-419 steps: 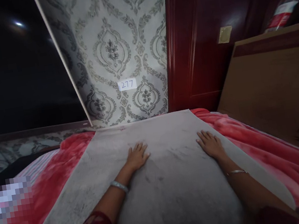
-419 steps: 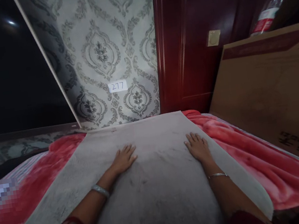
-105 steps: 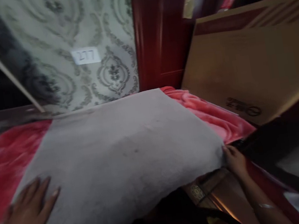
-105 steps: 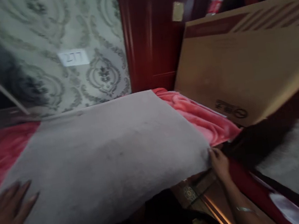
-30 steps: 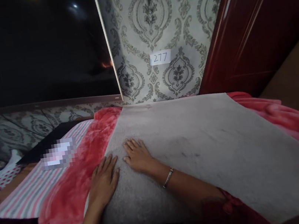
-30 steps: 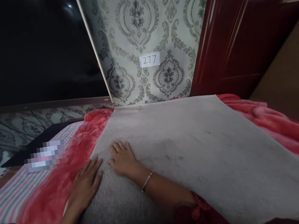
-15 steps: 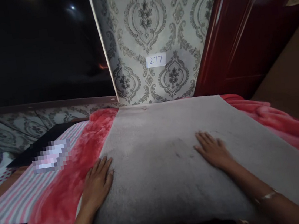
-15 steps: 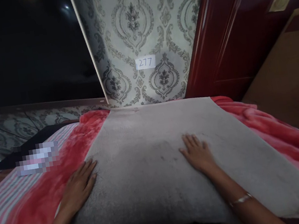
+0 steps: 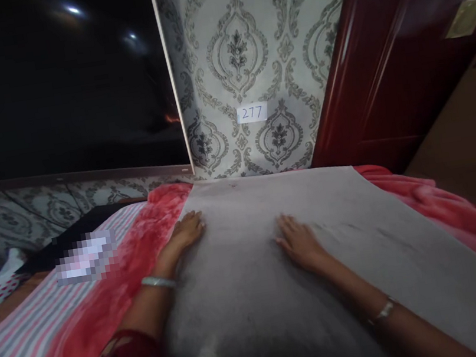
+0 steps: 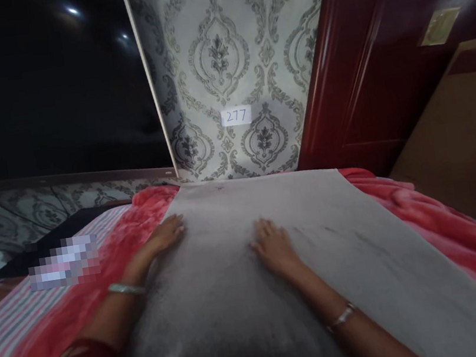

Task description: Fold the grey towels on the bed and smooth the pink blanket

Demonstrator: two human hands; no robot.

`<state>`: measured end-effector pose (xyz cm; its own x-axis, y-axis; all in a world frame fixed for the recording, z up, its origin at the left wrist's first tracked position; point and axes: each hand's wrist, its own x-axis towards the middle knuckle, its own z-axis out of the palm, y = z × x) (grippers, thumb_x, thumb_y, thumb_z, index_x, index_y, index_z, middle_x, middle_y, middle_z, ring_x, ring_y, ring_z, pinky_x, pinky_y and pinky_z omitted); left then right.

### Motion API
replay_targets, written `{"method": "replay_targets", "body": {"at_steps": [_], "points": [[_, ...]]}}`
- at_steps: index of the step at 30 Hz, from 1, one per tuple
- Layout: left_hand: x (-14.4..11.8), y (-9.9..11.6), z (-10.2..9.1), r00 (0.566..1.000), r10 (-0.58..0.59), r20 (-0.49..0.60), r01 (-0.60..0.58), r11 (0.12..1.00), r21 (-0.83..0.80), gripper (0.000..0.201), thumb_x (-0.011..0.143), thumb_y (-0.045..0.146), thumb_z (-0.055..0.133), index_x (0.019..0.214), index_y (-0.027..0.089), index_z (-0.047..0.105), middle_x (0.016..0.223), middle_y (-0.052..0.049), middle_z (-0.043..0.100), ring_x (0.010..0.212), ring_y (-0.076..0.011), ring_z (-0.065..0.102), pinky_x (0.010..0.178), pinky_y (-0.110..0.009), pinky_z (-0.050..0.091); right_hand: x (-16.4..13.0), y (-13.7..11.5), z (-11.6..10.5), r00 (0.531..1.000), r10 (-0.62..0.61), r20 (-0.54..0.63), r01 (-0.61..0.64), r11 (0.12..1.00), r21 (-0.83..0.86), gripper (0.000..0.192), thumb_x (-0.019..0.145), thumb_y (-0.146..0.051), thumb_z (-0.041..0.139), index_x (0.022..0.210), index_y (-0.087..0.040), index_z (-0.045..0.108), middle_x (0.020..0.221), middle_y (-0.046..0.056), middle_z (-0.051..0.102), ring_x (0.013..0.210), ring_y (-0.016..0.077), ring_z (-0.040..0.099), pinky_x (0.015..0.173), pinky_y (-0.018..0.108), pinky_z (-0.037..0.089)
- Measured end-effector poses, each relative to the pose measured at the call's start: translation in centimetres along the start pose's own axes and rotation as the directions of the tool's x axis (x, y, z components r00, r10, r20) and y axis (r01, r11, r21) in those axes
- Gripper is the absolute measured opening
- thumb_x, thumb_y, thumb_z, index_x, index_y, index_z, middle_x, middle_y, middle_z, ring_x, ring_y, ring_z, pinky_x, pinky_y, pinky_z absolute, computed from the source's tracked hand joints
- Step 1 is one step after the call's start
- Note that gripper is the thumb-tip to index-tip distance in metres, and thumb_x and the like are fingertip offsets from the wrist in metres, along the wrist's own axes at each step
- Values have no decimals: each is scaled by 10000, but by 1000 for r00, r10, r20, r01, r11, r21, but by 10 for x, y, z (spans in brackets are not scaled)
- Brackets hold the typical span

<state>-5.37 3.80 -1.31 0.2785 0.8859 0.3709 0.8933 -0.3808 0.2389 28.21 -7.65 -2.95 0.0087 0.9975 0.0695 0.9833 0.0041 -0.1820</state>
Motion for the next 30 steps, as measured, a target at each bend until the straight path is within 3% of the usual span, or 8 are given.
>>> {"method": "replay_targets", "body": {"at_steps": [3, 6, 11, 15, 19, 24, 27, 30], "points": [[13, -3, 17, 994, -75, 78, 73, 997, 25, 488, 940, 475, 578, 1337, 191, 564, 1404, -132, 555, 1255, -279, 554, 1071, -548, 446, 27, -64, 0, 985, -172, 27, 169, 981, 93, 650, 986, -403, 373, 1587, -174, 275, 1666, 123, 160, 1535, 272, 165, 1205, 541, 193], [18, -9, 32, 979, -150, 138, 143, 988, 61, 484, 993, 458, 420, 1389, 214, 554, 1454, -153, 547, 1367, -293, 484, 1140, -568, 358, 52, -101, 6, 961, -275, 41, 266, 953, 147, 627, 996, -390, 384, 1576, -165, 300, 1666, 127, 152, 1538, 275, 150, 1204, 548, 194], [24, -17, 41, 961, -202, 191, 181, 976, 121, 537, 987, 369, 308, 1468, 207, 483, 1573, -135, 411, 1486, -276, 328, 1196, -558, 262, 88, -139, 21, 932, -359, -43, 361, 913, 190, 579, 1023, -367, 335, 1549, -124, 343, 1635, 136, 258, 1513, 293, 232, 1190, 565, 229], [28, -19, 43, 952, -224, 207, 195, 969, 152, 558, 979, 362, 301, 1487, 189, 452, 1602, -152, 352, 1490, -277, 321, 1189, -553, 279, 99, -150, 30, 922, -381, -66, 387, 901, 195, 568, 1031, -401, 320, 1524, -128, 390, 1609, 91, 337, 1495, 286, 276, 1207, 534, 202], [29, -18, 44, 950, -229, 213, 199, 968, 155, 562, 976, 347, 301, 1490, 166, 437, 1605, -167, 339, 1496, -280, 307, 1190, -562, 273, 97, -125, 30, 949, -313, -41, 315, 934, 168, 614, 1031, -467, 312, 1529, -114, 387, 1609, 100, 336, 1501, 294, 260, 1215, 516, 193], [27, -13, 41, 950, -233, 206, 207, 968, 143, 566, 981, 337, 292, 1491, 139, 434, 1605, -174, 336, 1497, -283, 304, 1200, -555, 258, 89, -43, 18, 996, -84, 16, 82, 994, 71, 588, 1027, -414, 337, 1547, -140, 367, 1624, 136, 285, 1512, 314, 230, 1201, 580, 171], [26, -12, 38, 956, -234, 178, 212, 968, 136, 532, 981, 317, 309, 1462, 168, 479, 1580, -145, 399, 1478, -263, 345, 1200, -512, 286, 80, 6, 11, 994, 90, 64, -87, 995, -44, 598, 1037, -419, 308, 1567, -142, 318, 1641, 128, 248, 1523, 286, 204, 1200, 580, 171], [26, -16, 35, 960, -248, 130, 230, 964, 136, 503, 981, 266, 311, 1420, 164, 533, 1539, -140, 461, 1437, -238, 413, 1184, -422, 338, 72, 23, 7, 980, 190, 54, -183, 977, -110, 605, 1044, -416, 260, 1569, -117, 305, 1651, 131, 217, 1529, 277, 186, 1196, 571, 190]]}}
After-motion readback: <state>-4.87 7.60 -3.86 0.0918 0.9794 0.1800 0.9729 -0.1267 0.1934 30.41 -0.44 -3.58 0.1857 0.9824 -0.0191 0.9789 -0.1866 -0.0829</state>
